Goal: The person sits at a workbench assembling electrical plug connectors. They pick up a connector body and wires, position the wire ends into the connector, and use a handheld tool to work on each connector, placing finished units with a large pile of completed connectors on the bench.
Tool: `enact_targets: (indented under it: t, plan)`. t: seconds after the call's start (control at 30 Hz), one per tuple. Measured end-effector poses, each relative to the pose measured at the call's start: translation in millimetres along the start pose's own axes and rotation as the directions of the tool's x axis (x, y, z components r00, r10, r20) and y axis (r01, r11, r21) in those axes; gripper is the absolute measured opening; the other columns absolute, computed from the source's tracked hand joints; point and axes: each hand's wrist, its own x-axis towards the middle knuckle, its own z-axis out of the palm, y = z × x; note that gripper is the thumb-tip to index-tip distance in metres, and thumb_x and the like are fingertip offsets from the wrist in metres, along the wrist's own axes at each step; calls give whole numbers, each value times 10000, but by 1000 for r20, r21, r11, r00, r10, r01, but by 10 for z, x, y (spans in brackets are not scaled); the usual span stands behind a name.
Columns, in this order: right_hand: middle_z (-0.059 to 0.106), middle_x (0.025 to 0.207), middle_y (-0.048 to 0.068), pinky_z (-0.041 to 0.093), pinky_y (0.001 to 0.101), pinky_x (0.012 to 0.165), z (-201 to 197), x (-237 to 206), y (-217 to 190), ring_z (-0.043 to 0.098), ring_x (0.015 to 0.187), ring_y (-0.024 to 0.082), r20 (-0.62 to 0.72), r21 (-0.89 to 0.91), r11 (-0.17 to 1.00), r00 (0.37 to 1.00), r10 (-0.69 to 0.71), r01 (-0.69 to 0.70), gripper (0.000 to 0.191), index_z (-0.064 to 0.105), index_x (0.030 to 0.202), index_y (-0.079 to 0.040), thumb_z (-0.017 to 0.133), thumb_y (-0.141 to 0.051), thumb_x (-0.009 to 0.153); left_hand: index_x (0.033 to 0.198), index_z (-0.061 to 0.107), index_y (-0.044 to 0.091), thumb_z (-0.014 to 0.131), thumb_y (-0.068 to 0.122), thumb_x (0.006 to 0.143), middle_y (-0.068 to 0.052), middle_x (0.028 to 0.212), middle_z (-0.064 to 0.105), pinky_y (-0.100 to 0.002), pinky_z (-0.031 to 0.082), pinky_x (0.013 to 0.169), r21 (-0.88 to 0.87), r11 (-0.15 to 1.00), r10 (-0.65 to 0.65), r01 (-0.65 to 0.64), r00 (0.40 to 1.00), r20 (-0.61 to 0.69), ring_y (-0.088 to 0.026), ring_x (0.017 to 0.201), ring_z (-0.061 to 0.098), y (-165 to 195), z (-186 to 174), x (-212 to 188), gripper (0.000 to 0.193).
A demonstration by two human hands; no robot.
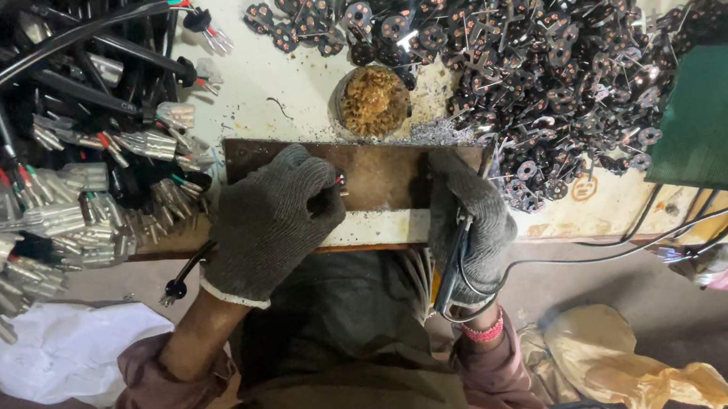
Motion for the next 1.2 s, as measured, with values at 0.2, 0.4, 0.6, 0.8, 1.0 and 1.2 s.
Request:
enact_targets:
  t: [0.2,0.4,0.6,0.8,1.0,1.2]
  plan:
    - [754,1159,146,576,383,1041,-72,59,132,741,1124,277,-28,-263,964,999,-33,25,256,661,1190,-60,701,92,987,899,635,114,777,138,828,-95,858,614,-427,544,664,5,1000,22,-22,1000,19,-315,768,664,11,-43,9,160]
    - [741,1262,131,588,348,1059,-191,138,-11,750,1164,248,-73,-121,988,993,87,-96,247,637,1257,-49,691,43,1034,894,643,112,791,152,805,-98,848,614,-435,539,649,1,1000,16,-16,999,29,-317,762,670,27,-57,17,177]
    - [752,1091,123,585,376,915,-174,269,-103,741,1022,280,177,-213,977,984,34,5,307,670,1161,-53,806,13,894,910,652,123,780,154,813,-86,884,629,-432,544,663,3,1000,-9,9,1000,1,-319,790,674,17,-27,1,164]
    - [735,1124,198,576,443,779,-147,286,-243,710,1017,353,480,-360,910,877,-9,207,414,687,1242,-38,711,87,848,935,675,135,772,145,813,-82,899,630,-432,537,665,12,1000,-21,21,999,34,-319,803,669,62,-60,46,156]
    - [757,1174,204,589,365,733,-56,137,-116,759,878,280,283,-301,946,959,-33,121,367,679,1266,-88,714,23,918,898,656,128,780,165,757,-76,872,625,-427,525,642,-12,998,-55,56,997,54,-316,790,668,87,-82,58,191]
    - [704,1033,122,544,306,811,-242,-43,8,689,848,219,-207,-21,994,972,-111,108,178,625,1161,-36,701,-117,1021,835,618,130,766,154,825,-64,829,598,-422,528,631,33,998,-59,57,997,43,-299,752,654,55,-55,7,150]
